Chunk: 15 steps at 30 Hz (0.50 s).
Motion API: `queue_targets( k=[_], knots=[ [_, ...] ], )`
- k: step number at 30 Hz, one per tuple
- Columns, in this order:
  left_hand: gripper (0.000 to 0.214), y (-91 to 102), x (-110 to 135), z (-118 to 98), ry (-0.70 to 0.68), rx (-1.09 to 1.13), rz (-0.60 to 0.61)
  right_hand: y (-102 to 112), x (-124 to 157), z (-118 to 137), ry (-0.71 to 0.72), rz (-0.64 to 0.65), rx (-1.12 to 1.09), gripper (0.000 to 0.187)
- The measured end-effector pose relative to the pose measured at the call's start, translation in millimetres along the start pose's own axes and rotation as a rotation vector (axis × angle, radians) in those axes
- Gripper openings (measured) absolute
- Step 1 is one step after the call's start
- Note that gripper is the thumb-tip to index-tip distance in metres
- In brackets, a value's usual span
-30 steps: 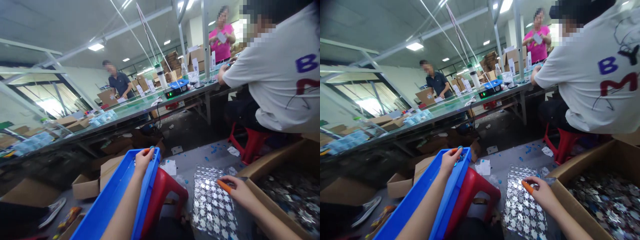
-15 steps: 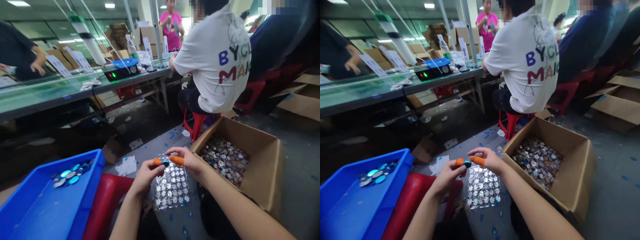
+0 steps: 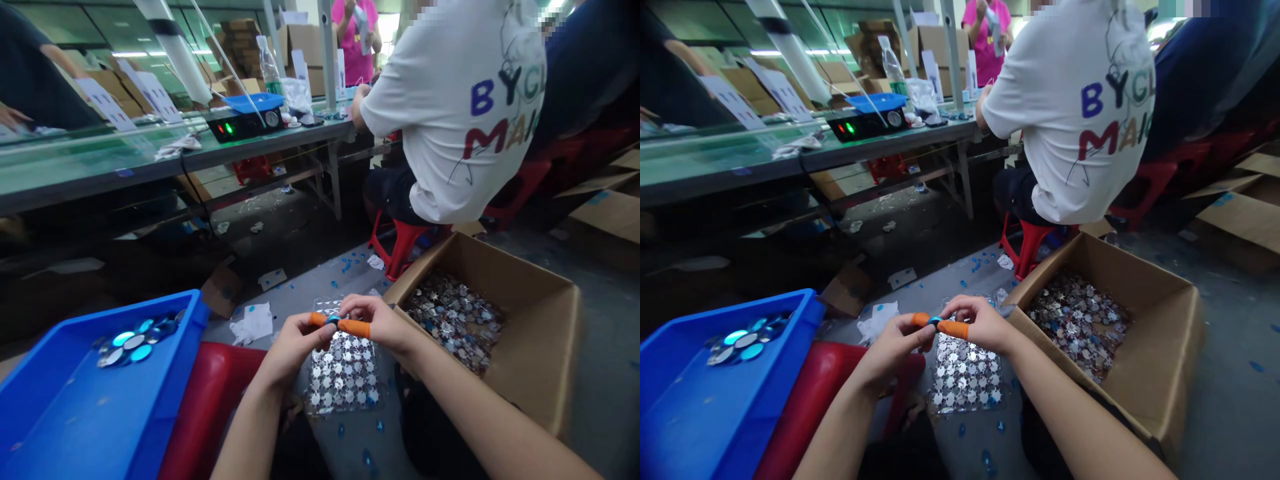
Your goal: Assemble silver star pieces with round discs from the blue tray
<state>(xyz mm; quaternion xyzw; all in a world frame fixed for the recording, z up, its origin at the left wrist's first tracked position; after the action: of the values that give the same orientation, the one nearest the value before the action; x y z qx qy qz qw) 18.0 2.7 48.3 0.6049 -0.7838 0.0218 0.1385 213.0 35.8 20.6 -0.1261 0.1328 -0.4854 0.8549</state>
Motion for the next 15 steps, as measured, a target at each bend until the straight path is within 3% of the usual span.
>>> queue_targets(
  k=[2, 7, 10, 15],
  knots=[
    [0.039, 0.2, -4.6, 3.4, 0.018, 0.015, -0.061, -0.5, -2.8, -1.9, 0.039, -0.039, -0.006, 0.028],
    [0.052, -9.2, -15.6, 12.9, 0.011, 0.198, -0.368, -0.2, -8.1, -4.9, 0.153, -0.225, 0.071, 0.025],
    [0.048, -21.1, -16.8, 12.3, 0.045, 0.350, -0.358, -1.7, -8.6, -5.3, 0.233, -0.298, 0.202, 0.020],
    [0.045, -31.5, -13.1, 6.0, 0.126, 0.446, -0.347, -6.1, -6.1, -3.9, 0.288, -0.292, 0.394, 0.012]
  ],
)
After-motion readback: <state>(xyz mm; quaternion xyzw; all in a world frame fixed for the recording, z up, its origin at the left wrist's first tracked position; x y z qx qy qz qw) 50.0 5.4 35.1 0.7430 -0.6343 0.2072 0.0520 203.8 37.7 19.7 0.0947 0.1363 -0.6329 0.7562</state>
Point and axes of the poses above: each hand's wrist, its own x-axis away from the middle knuckle, its own y-axis out of the back of the hand, z = x × y, the point moved 1 cm from there along -x, towards the middle knuckle, and after that the axes turned 11 degrees about -x, right-handed, at the moved point
